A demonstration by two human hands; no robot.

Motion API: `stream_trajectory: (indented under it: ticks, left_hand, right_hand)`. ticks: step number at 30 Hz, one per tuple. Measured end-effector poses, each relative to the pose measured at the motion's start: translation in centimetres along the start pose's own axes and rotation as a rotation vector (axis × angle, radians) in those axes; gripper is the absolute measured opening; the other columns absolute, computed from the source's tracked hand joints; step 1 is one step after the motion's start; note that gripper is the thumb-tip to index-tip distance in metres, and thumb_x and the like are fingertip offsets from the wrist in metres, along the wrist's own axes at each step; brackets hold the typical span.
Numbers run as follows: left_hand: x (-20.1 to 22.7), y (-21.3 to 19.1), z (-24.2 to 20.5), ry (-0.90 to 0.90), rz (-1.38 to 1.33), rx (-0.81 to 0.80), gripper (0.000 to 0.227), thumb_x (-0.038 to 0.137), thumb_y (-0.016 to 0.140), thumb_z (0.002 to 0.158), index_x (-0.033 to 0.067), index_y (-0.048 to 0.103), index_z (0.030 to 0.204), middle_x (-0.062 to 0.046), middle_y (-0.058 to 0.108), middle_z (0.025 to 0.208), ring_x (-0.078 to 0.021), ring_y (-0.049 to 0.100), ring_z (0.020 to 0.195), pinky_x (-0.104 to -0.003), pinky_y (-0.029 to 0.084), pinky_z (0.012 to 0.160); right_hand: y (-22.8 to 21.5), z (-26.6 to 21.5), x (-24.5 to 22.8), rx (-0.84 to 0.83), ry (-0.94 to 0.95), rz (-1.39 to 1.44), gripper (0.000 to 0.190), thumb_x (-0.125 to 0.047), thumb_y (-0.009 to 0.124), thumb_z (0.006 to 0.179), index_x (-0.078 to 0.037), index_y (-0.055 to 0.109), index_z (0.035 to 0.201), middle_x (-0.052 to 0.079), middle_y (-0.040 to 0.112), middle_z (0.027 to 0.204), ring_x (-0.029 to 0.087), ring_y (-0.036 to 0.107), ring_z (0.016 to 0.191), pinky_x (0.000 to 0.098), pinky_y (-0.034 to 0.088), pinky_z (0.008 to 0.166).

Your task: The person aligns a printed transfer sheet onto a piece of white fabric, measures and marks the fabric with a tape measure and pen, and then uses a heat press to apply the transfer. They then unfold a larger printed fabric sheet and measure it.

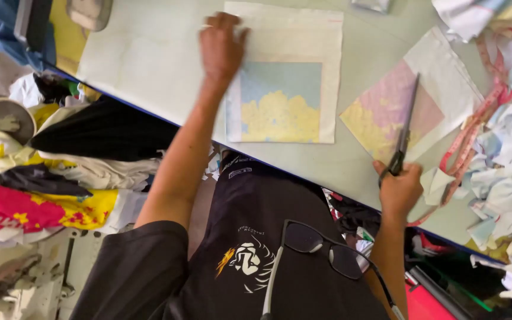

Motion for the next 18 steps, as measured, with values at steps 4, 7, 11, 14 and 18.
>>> stream_trajectory:
  ticks: [4,7,11,14,18]
  left_hand:
    - [-1.5,-2.8,2.1,-0.079,-0.009,-0.144,0.02,0.023,0.085,0.087,0.0082,0.075,0.096,-0.01,0.073,0.104,-0.0358,0.064,0.096,-0.05,0.056,0.075]
    - [-1.4,-3.1,1.6,-0.105,-0.053,-0.17,0.009,0.015,0.082,0.087,0.009,0.075,0.088,-0.008,0.069,0.102,-0.0373,0.059,0.099,-0.052,0.05,0.075]
    - [-0.6,-4.5,1.3,-0.118,-0.154,-0.098,0.009,0.011,0.084,0.083,0.0149,0.076,0.084,-0.001,0.072,0.097,-0.0312,0.059,0.095,-0.046,0.047,0.074]
    - [-0.7,-5.7,1.4,-0.067,-0.191,-0.019,0.008,0.017,0.089,0.082,0.0179,0.081,0.085,0.005,0.072,0.093,-0.0242,0.058,0.089,-0.041,0.044,0.071]
    - [0.4,-8.3,2.0,0.084,-0.244,0.057,0.005,0.013,0.087,0.084,0.0155,0.084,0.085,0.002,0.079,0.088,-0.0224,0.061,0.087,-0.04,0.043,0.066]
  right_hand:
    - [-0.6,1.0,-5.2,-0.118,-0.099,-0.1,0.062,-0.035,0.089,0.087,-0.002,0.062,0.131,0.022,0.066,0.109,0.044,0.062,0.102,0.0554,0.05,0.077]
    - [0.1,3.3,-7.6,-0.271,-0.137,-0.338,0.048,-0.024,0.079,0.093,-0.007,0.068,0.136,0.022,0.048,0.133,0.047,0.053,0.11,0.0575,0.051,0.092]
    - [3.6,8.3,-15.5,-0.049,-0.759,0.084,0.021,0.01,0.068,0.095,-0.001,0.056,0.082,0.012,0.059,0.078,0.029,0.053,0.074,0.0395,0.041,0.067]
    - [7.6,12.1,-21.9,-0.02,-0.949,0.207,0.014,0.012,0.06,0.089,-0.001,0.059,0.085,0.01,0.063,0.081,0.028,0.056,0.078,0.0373,0.042,0.069]
    - [14.2,17.9,-25.6,0.056,-1.002,0.278,0.016,0.004,0.078,0.091,-0.002,0.073,0.105,0.014,0.065,0.094,0.031,0.067,0.078,0.0404,0.053,0.071]
Point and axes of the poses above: each hand's wrist, its own z-axis towards the middle knuckle, its own y-axis out of the palm, x = y × z, the point moved 5 cm from there along z, towards the middle knuckle
